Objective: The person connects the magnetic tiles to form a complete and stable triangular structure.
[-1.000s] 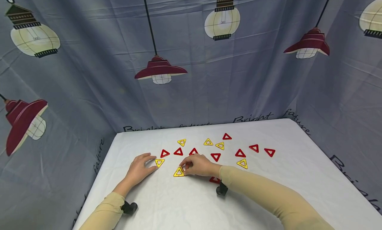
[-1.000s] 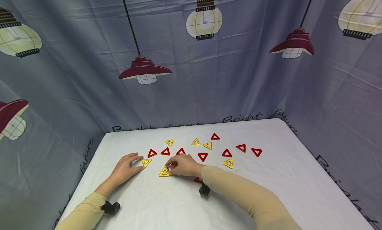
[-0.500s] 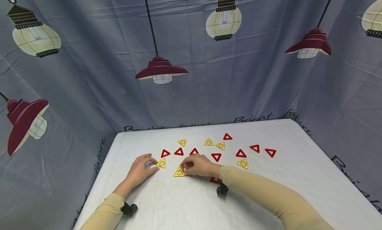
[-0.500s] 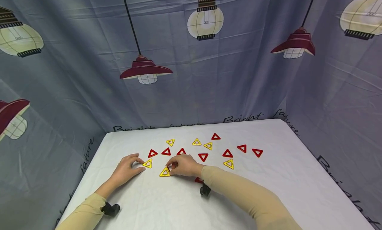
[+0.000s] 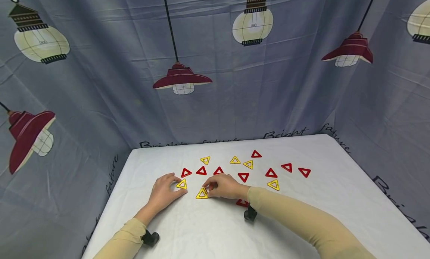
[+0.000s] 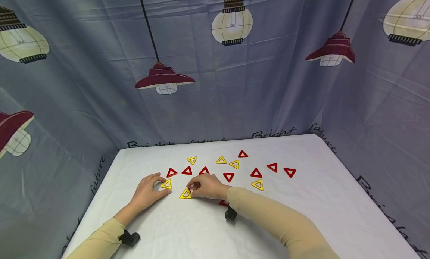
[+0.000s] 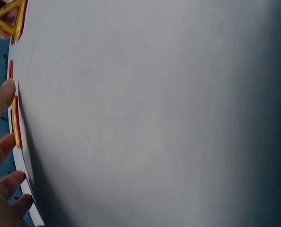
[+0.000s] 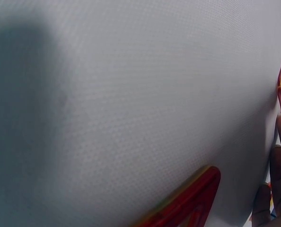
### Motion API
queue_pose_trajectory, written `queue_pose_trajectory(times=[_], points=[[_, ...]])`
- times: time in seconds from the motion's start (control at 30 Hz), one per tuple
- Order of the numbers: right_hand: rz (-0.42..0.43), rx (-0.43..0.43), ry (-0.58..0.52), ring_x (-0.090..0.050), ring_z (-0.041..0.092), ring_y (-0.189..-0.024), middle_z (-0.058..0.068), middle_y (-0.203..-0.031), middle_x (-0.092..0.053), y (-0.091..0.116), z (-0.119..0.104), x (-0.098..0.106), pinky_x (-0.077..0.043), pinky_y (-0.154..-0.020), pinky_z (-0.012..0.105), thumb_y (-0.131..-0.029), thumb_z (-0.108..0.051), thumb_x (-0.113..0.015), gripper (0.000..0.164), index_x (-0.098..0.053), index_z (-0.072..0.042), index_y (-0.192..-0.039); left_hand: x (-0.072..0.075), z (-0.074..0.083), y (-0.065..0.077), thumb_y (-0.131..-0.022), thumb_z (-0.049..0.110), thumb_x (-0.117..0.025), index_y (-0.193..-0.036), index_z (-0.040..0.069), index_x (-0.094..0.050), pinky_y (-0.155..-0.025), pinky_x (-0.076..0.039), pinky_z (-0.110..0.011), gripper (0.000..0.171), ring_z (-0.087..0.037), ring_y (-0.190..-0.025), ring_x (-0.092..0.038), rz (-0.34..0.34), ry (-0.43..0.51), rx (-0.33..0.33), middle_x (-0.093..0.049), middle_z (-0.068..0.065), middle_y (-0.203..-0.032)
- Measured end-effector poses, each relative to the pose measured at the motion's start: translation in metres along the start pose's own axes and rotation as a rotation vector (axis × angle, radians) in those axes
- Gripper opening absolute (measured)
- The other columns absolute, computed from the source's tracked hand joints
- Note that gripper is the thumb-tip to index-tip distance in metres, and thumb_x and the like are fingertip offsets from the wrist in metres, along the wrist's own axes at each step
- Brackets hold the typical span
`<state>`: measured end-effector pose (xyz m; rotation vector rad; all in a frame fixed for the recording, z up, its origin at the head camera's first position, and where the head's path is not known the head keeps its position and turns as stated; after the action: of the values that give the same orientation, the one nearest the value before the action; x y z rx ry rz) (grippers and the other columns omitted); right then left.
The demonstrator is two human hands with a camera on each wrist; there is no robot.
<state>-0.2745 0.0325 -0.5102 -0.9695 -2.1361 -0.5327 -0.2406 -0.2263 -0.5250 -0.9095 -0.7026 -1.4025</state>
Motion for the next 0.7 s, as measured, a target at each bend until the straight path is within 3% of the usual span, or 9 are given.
queue_pose_trajectory(times=[0.23, 0.7], points=[[-0.002, 0.020, 0.003, -0.057, 0.002, -0.081, -0.018, -0.083, -0.063, 0.0004, -0.0012, -0.0001, -0.039, -0.087, 0.038, -0.088, -0.026, -0.083, 0.029, -0.076, -0.029, -0.116, -0.0031, 0.0077, 0.0010, -0.083, 0.039, -0.084, -0.112, 0.013, -0.070, -0.114, -0.027, -0.060, 0.042, -0.042, -0.139, -0.040, 0.020, -0.009, 0.023, -0.051, -0.020, -0.147], [0.000, 0.018, 0.004, -0.057, 0.002, -0.083, -0.018, -0.082, -0.063, -0.0005, -0.0001, -0.0002, -0.036, -0.092, 0.043, -0.088, -0.027, -0.083, 0.028, -0.076, -0.030, -0.115, -0.0013, 0.0047, 0.0010, -0.086, 0.033, -0.082, -0.119, 0.011, -0.070, -0.118, -0.018, -0.061, 0.041, -0.043, -0.142, -0.036, -0.016, 0.033, 0.034, -0.048, -0.021, -0.150]])
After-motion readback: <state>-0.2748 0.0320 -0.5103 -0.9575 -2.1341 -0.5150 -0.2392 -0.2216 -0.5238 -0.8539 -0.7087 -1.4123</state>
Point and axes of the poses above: each hand's wrist, its own y-axis away from the middle knuckle, its own x-axis out of the back of the hand, z = x × y, the point moved 3 cm from there along -y, towards the middle knuckle
